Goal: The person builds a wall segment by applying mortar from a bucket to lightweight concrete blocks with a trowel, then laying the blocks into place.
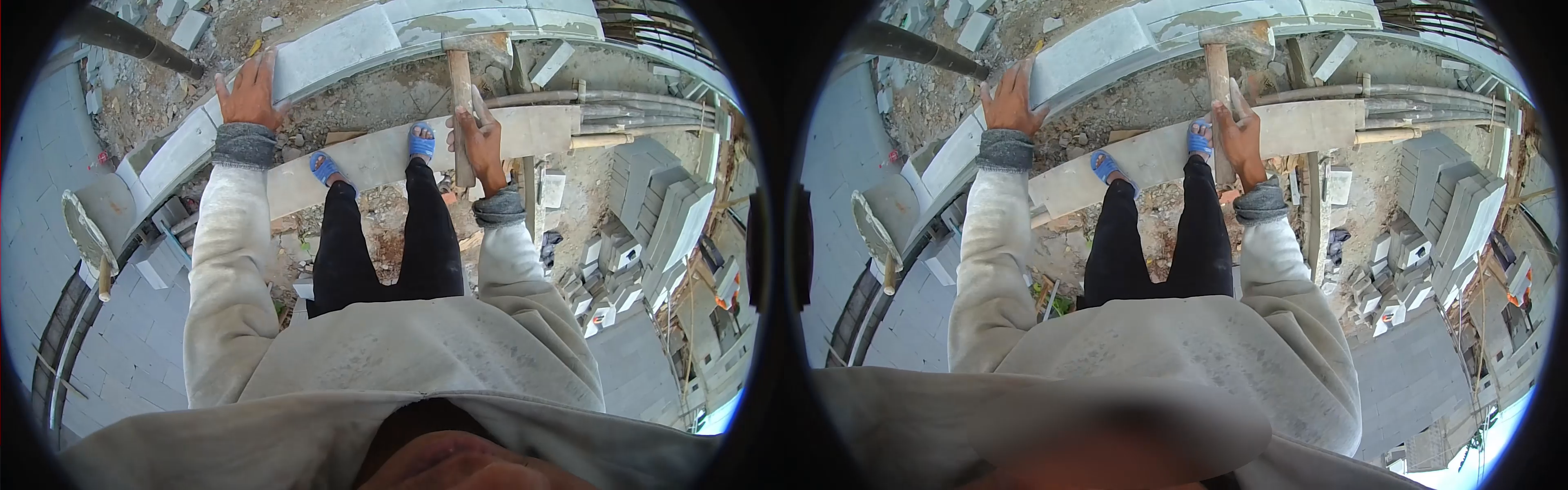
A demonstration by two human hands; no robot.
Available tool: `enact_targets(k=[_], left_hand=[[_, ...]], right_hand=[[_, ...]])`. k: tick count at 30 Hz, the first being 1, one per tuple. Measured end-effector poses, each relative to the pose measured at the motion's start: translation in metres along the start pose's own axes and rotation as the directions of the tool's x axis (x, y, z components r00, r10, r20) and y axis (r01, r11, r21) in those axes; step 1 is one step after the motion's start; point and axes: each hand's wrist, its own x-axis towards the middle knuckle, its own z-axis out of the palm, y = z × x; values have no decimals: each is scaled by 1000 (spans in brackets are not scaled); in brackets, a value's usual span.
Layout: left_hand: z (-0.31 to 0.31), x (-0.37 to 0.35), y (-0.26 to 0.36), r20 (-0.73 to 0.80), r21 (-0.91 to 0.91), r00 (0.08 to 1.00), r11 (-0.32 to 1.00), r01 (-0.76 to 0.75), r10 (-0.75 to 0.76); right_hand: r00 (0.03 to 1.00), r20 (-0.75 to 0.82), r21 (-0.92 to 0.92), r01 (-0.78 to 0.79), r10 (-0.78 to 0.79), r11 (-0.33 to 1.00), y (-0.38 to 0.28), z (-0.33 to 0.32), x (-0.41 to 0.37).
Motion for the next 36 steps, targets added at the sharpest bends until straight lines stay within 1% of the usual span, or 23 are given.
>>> enact_targets(k=[1, 4, 5, 8, 14, 15, 17, 18, 20, 22, 23, 24, 25, 26, 27, 28, 29, 30, 31, 32, 33, 34, 36], left_hand=[[1, -2, -1, -5, -7, 1000, 1000, -22, 22], [8, -4, 2, -69, -3, 998, 1000, -7, 6], [8, -4, 2, -70, -25, 998, 1000, -9, 7], [6, -5, 4, -49, -1, 998, 1000, 30, -30], [7, -5, 10, -21, 15, 996, 996, 84, -83], [9, -5, 12, -70, -1, 993, 996, 94, -94], [15, -15, 18, -158, -23, 977, 990, 142, -143], [16, -29, 28, -234, -85, 946, 974, 208, -222], [21, -63, 59, -373, -223, 835, 913, 342, -404], [54, -117, 83, -312, -303, 805, 856, 420, -505], [71, -149, 94, -148, -332, 803, 794, 510, -578], [89, -181, 107, 23, -356, 777, 721, 594, -629], [106, -214, 118, 208, -344, 686, 604, 719, -698], [127, -252, 127, 387, -310, 571, 481, 820, -724], [166, -298, 137, 538, -240, 406, 327, 914, -739], [221, -360, 148, 604, -267, 319, 192, 944, -730], [259, -411, 160, 692, -221, 209, 73, 973, -691], [289, -460, 170, 780, -142, 95, -27, 989, -618], [315, -503, 179, 854, -64, 10, -85, 994, -521], [343, -541, 186, 901, -35, -26, -131, 991, -433], [368, -572, 190, 938, -21, -43, -181, 983, -343], [366, -580, 190, 958, -26, -45, -246, 969, -282], [344, -555, 188, 923, 51, -91, -116, 992, -374]], right_hand=[[999, 26, 33, 22, -23, 999, -2, -1, 10], [960, 275, -46, -33, 44, 998, -12, -1, 36], [946, 324, -86, 15, 14, 996, -15, 0, 39], [947, 308, 13, -102, 93, 995, -19, -3, 41], [933, 358, -169, 97, -30, 981, -15, -14, 39], [933, 355, -159, 2, 55, 987, -21, -19, 31], [960, 274, -127, -28, 62, 992, -10, -37, 11], [966, 250, -119, -38, 67, 992, 0, -47, 3], [972, 234, -243, 29, 30, 970, 22, -77, -13], [962, 201, -529, -51, 183, 847, 34, -115, -30], [955, 153, -625, -107, 255, 773, 52, -140, -33], [916, 214, -731, -80, 339, 678, 80, -178, -26], [859, 194, -733, -194, 474, 652, 88, -193, -31], [743, 50, -720, -436, 668, 539, 84, -196, -40], [703, 28, -788, -422, 711, 448, 125, -236, -35], [607, 2, -761, -514, 794, 395, 104, -221, -43], [525, -73, -741, -597, 848, 306, 132, -245, -39], [494, -149, -714, -653, 857, 253, 157, -270, -34], [447, -188, -702, -684, 874, 199, 146, -258, -35], [402, -230, -682, -716, 886, 148, 134, -245, -36], [481, -177, -860, -500, 859, 103, 165, -277, -18], [483, -173, -876, -474, 858, 91, 142, -246, -18], [485, -162, -899, -431, 859, 74, 107, -169, -18]])
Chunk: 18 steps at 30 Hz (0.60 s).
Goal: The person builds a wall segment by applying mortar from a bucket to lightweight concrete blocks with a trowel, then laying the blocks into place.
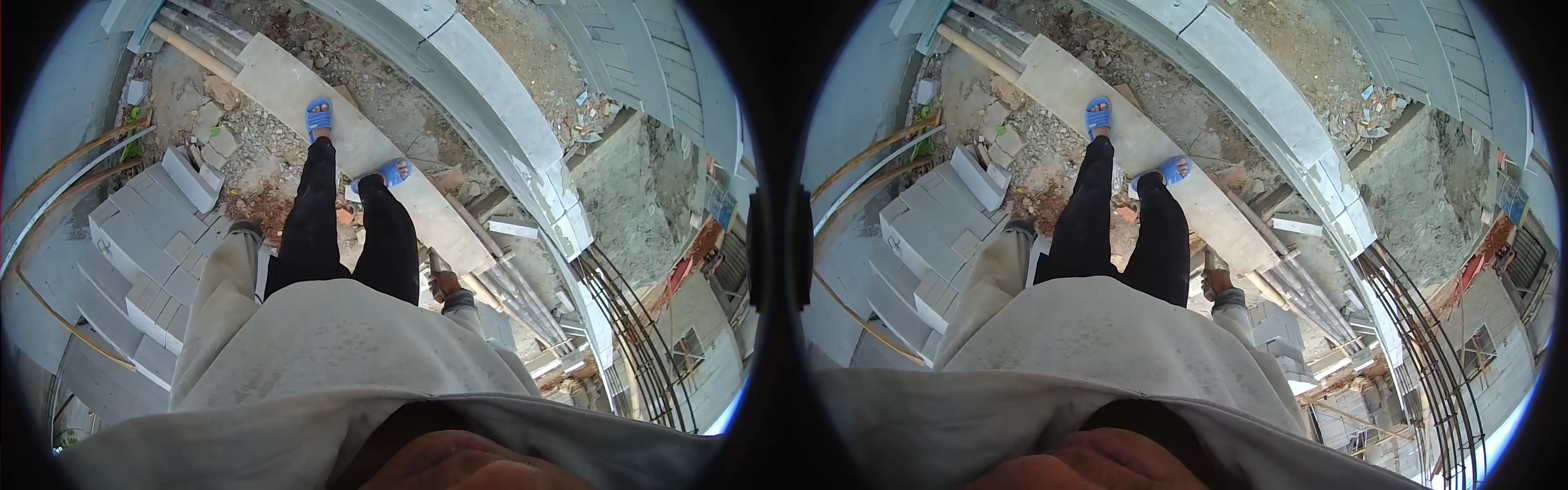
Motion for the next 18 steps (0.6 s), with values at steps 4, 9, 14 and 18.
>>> enact_targets(k=[4, 9, 14, 18], left_hand=[[-41, -38, 96, -146, -139, 989, 989, -56, 36], [-71, -49, 198, -99, -716, 902, 600, -358, 419], [-140, -80, 243, 290, -933, 822, 335, 130, 489], [-200, -54, 212, 416, -798, 799, -248, 550, 433]], right_hand=[[951, -89, -489, 217, -296, 845, -101, 16, 8], [895, -69, -472, 360, -441, 805, -261, 122, -54], [665, 166, -503, 692, -728, 517, -337, 250, -121], [725, 326, -777, 571, -606, 265, -399, 300, -190]])
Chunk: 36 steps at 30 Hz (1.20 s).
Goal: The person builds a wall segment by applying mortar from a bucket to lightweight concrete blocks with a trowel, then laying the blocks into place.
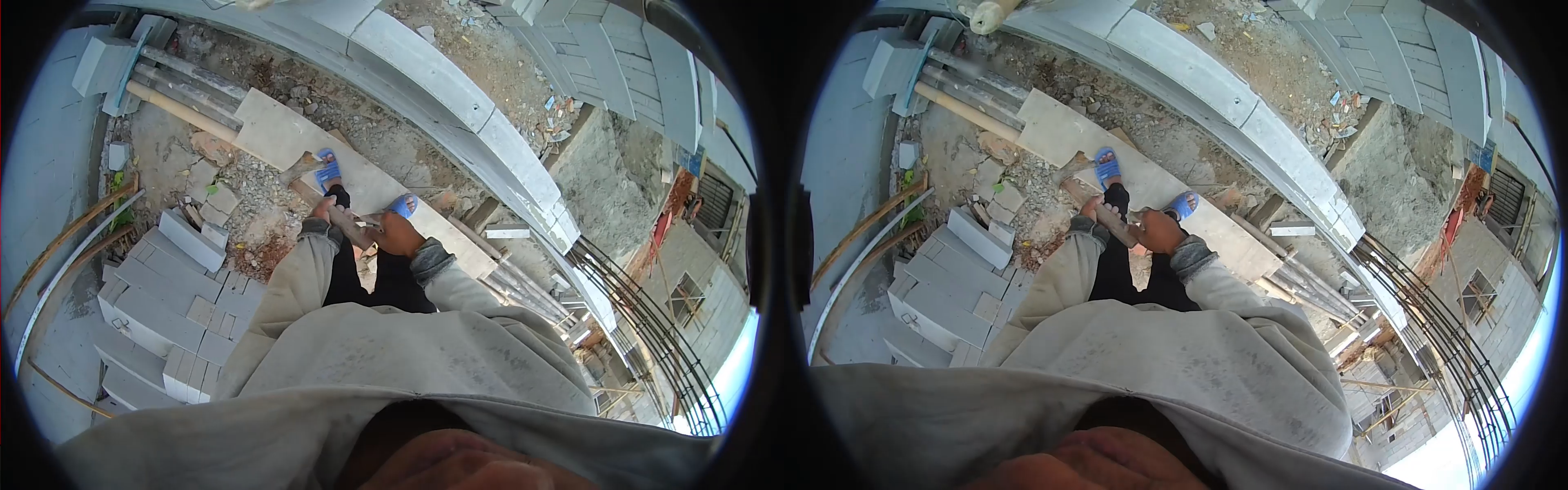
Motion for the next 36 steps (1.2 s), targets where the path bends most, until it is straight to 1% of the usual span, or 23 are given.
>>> enact_targets(k=[1, 2, 3, 4, 5, 7, 9, 12, 13, 15, 18, 21, 24, 27, 28, 29, 30, 31, 32, 33, 34, 35, 36], left_hand=[[-27, 20, 29, 38, -18, 999, 1000, 4, -4], [-64, 48, 64, 76, -42, 997, 999, 5, -2], [-88, 52, 94, 88, -46, 995, 998, -39, 43], [-112, 48, 117, 95, -47, 992, 996, -79, 83], [-129, 42, 134, 24, -88, 998, 995, -53, 55], [-163, 29, 163, -108, -159, 994, 986, -40, 23], [-189, 14, 177, -175, -152, 984, 986, -66, 39], [-222, -13, 185, -234, -108, 969, 989, -104, 77], [-236, -18, 183, -247, -87, 965, 990, -112, 88], [-244, -35, 184, -264, -41, 959, 992, -121, 106], [-253, -54, 178, -275, 49, 952, 991, -124, 133], [-264, -63, 167, -275, 147, 949, 982, -119, 156], [-261, -74, 159, -262, 224, 947, 966, -130, 188], [-246, -73, 157, -227, 313, 941, 934, -175, 252], [-239, -69, 160, -217, 351, 932, 914, -204, 291], [-226, -62, 163, -242, 390, 886, 876, -285, 396], [-212, -49, 165, -290, 447, 758, 783, -433, 585], [-141, -119, 186, -381, 527, 728, 781, -335, 570], [-109, -145, 198, -297, 591, 662, 677, -439, 688], [-94, -151, 219, -157, 673, 612, 537, -508, 775], [-77, -156, 241, -12, 725, 544, 382, -573, 839], [-100, -93, 286, 179, 808, 334, 55, -586, 925], [-71, -104, 304, 173, 749, 319, 86, -657, 932]], right_hand=[[954, -260, 106, 178, -145, 978, -23, -15, -1], [824, -507, 157, 377, -253, 913, -45, -32, -1], [714, -634, 82, 444, -297, 892, -83, -65, -8], [671, -697, 184, 508, -252, 842, -112, -91, -8], [577, -768, 139, 573, -278, 808, -145, -120, -11], [448, -832, -1, 588, -327, 809, -200, -167, -11], [429, -832, -132, 463, -352, 877, -238, -198, -6], [469, -816, -294, 167, -338, 941, -286, -231, 1], [529, -782, -317, 119, -330, 941, -300, -237, 0], [633, -715, -362, 26, -296, 932, -324, -246, 0], [550, -725, -436, 98, -414, 894, -315, -236, 25], [552, -764, -334, 103, -333, 937, -314, -230, 24], [564, -782, -215, 155, -265, 964, -310, -226, 4], [510, -809, -140, 316, -292, 938, -278, -203, -12], [513, -800, -145, 339, -312, 929, -260, -189, -20], [513, -787, -162, 364, -343, 917, -234, -174, -26], [568, -750, -201, 291, -338, 935, -199, -155, -25], [648, -707, -262, 131, -283, 956, -157, -130, -24], [718, -663, -296, 7, -211, 955, -126, -107, -37], [828, -557, -223, -82, -58, 971, -76, -81, -39], [844, -534, -343, -165, -47, 925, -41, -55, -54], [891, -449, -321, -234, 70, 918, -4, -32, -68], [913, -358, -291, -310, 197, 905, 27, -9, -83]])
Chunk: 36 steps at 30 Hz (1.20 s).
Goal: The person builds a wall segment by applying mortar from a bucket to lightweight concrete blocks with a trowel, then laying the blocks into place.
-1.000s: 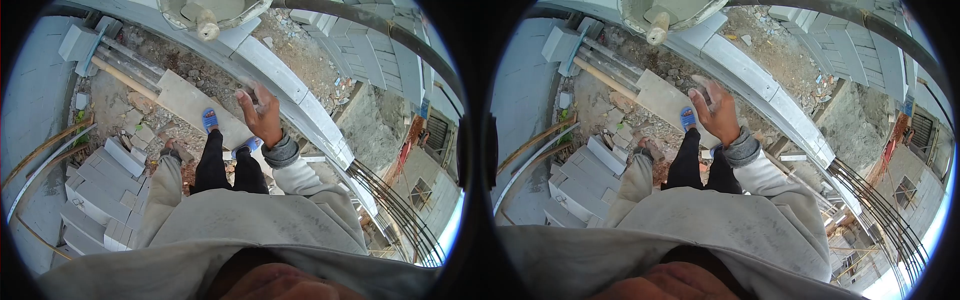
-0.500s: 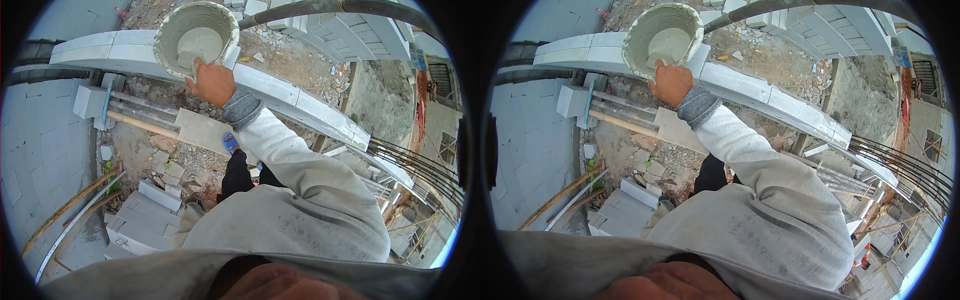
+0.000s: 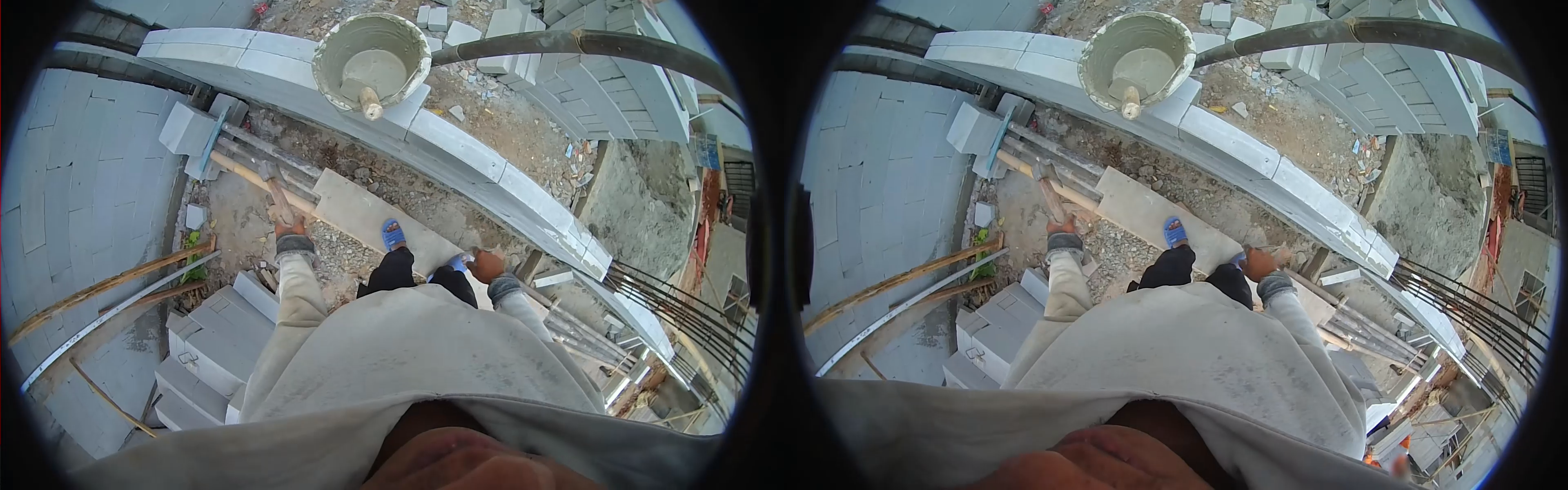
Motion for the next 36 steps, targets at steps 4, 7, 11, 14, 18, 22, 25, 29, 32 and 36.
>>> enact_targets(k=[4, 7, 11, 14, 18, 22, 25, 29, 32, 36], left_hand=[[18, -39, 159, 178, -370, 972, 905, 209, -152], [37, -76, 186, 437, -159, 874, 938, 309, -214], [81, -155, 189, 770, 50, 625, 989, 138, -126], [124, -232, 198, 859, -66, 503, 995, -76, 95], [184, -280, 210, 806, -412, 243, 807, -423, 539], [169, -292, 232, 925, -218, 120, 763, -609, 361], [150, -269, 153, 908, 56, 383, 855, -515, 172], [47, -253, -4, 561, 412, 826, 881, -232, -45], [-68, -303, -75, 481, 873, 805, 279, -401, -347], [-155, -363, -156, 418, 906, 631, 242, -349, -654]], right_hand=[[991, -57, 309, -100, 123, 946, 31, 46, -70], [976, -154, 434, -73, 154, 898, -1, 30, -77], [905, -414, 641, 218, 93, 736, -70, -30, -57], [731, -666, 667, 495, 148, 556, -105, -58, -25], [748, -599, 783, 473, 286, 404, -81, -112, -18], [733, -667, 540, 349, 136, 766, -3, -163, -16], [752, -658, 429, 426, -48, 796, 58, -185, 14], [904, -370, 654, 418, -216, 630, 75, -235, 8], [838, -529, 321, 344, -134, 882, 84, -222, 70], [868, -449, 598, 470, -214, 649, 60, -210, 72]])
